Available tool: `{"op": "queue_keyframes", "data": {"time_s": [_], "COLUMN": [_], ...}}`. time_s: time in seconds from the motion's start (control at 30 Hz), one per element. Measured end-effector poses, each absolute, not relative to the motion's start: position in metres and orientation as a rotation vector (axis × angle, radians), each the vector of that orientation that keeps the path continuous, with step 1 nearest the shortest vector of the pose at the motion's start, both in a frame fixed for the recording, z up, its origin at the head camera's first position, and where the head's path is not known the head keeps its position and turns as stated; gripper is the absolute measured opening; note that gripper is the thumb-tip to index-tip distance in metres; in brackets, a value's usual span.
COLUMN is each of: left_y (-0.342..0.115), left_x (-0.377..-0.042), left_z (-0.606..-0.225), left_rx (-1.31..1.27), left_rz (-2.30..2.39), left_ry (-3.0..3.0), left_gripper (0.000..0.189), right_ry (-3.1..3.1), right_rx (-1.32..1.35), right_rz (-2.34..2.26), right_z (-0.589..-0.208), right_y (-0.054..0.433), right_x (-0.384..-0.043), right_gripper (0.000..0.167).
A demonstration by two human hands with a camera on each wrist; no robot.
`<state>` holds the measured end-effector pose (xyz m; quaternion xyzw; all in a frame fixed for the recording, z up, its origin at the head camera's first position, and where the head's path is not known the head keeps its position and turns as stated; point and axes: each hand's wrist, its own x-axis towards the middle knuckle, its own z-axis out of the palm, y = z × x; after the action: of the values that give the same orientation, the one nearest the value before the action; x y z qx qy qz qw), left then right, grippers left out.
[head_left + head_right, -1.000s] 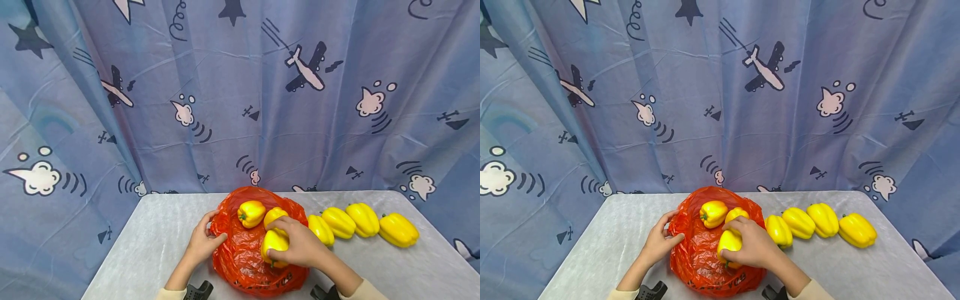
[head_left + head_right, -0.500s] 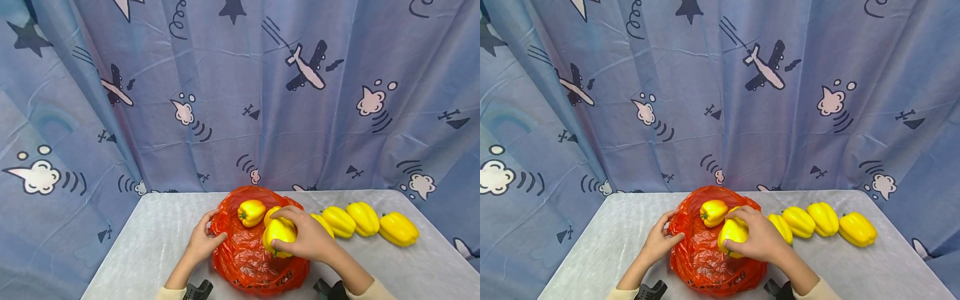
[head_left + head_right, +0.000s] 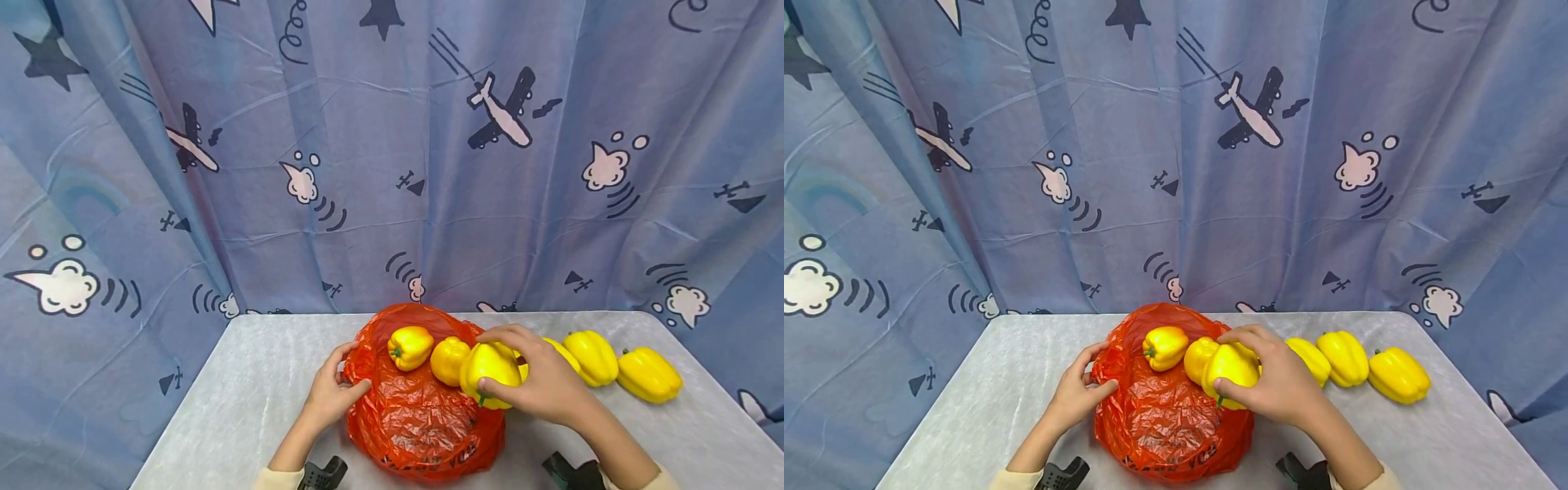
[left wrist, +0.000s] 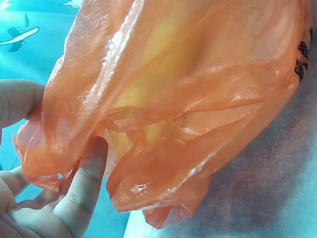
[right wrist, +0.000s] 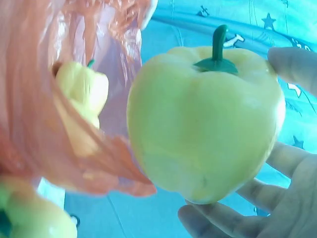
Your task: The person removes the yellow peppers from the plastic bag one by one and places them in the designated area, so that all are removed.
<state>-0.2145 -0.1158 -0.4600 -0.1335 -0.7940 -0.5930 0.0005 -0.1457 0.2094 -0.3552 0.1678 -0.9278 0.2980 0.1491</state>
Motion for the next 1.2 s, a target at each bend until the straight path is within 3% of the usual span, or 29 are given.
{"op": "queue_keyframes", "data": {"time_s": [0.73, 1.2], "left_y": [-0.115, -0.116], "left_x": [-0.216, -0.215], "left_z": [-0.461, -0.458], "left_rx": [-0.432, -0.421], "left_rz": [-1.862, -1.903], "left_ry": [-2.493, -2.465], "left_gripper": [0.066, 0.066], "right_ry": [-2.766, -2.807], "right_rx": [0.200, 0.026], "right_rz": [0.741, 0.593], "right_z": [-0.354, -0.382], "right_y": [0.275, 0.324], "right_x": [-0.130, -0.126], "right_gripper": [0.059, 0.064]}}
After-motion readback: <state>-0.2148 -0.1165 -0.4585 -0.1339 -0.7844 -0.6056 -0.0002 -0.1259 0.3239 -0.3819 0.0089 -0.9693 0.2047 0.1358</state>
